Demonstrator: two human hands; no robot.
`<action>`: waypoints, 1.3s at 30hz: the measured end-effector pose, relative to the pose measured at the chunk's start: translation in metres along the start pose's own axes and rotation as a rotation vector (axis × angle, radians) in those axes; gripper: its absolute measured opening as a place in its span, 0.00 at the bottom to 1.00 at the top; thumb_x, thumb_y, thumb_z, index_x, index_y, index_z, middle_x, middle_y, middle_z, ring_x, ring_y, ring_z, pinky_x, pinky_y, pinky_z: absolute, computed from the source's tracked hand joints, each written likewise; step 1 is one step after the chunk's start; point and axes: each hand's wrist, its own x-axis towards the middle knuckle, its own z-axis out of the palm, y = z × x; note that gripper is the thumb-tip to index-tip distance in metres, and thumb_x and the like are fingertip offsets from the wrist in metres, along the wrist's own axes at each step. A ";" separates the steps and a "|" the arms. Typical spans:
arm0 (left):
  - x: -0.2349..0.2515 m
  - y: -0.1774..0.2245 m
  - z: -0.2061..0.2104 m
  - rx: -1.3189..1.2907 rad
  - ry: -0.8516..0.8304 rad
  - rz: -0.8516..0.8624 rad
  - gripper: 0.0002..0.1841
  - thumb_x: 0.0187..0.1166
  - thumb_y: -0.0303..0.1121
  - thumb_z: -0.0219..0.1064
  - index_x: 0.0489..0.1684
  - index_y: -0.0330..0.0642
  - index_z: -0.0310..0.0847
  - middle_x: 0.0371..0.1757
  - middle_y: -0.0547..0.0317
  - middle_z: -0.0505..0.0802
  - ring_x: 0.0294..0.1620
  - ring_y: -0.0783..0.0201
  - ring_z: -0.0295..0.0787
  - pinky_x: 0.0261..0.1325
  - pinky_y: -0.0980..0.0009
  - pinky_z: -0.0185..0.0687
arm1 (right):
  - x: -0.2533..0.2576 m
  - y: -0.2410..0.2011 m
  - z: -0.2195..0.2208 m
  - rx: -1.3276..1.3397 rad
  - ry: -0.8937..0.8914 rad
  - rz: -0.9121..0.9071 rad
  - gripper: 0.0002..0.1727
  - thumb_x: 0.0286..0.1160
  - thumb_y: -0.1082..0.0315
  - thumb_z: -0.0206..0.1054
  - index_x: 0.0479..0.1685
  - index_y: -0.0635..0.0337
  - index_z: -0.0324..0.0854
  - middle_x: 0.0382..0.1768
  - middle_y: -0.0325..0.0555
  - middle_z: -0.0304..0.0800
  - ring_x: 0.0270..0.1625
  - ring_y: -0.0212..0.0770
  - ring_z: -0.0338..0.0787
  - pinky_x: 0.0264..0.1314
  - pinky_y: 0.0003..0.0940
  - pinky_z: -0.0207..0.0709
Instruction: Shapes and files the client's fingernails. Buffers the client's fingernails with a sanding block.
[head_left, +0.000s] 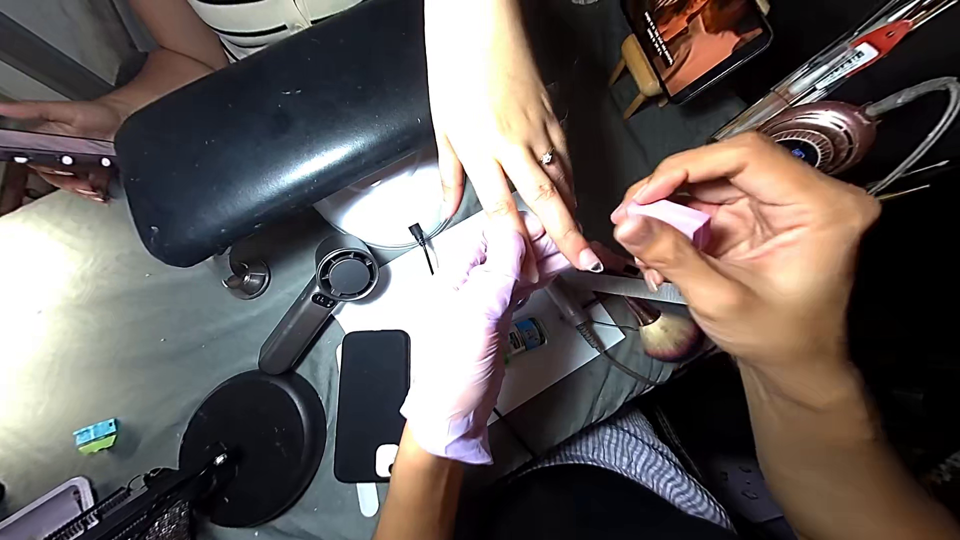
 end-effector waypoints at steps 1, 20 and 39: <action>0.000 0.000 0.000 -0.015 -0.013 -0.009 0.14 0.91 0.32 0.51 0.59 0.40 0.81 0.51 0.52 0.94 0.54 0.60 0.94 0.64 0.63 0.88 | -0.005 0.003 -0.006 0.040 -0.010 0.030 0.12 0.80 0.62 0.71 0.54 0.58 0.82 0.43 0.32 0.90 0.34 0.25 0.89 0.32 0.18 0.86; 0.001 -0.029 0.017 -0.085 0.126 0.008 0.19 0.65 0.13 0.70 0.54 0.39 0.85 0.44 0.53 0.94 0.45 0.66 0.93 0.54 0.70 0.90 | -0.033 0.006 0.006 -0.115 0.182 -0.156 0.20 0.62 0.62 0.83 0.54 0.59 0.89 0.50 0.35 0.86 0.47 0.30 0.90 0.48 0.25 0.92; 0.003 -0.031 0.024 -0.078 0.177 -0.002 0.20 0.64 0.11 0.70 0.55 0.36 0.86 0.42 0.51 0.95 0.43 0.65 0.94 0.50 0.71 0.91 | -0.034 0.016 0.010 -0.197 0.228 -0.266 0.17 0.62 0.62 0.81 0.50 0.59 0.91 0.44 0.35 0.83 0.46 0.28 0.86 0.49 0.24 0.86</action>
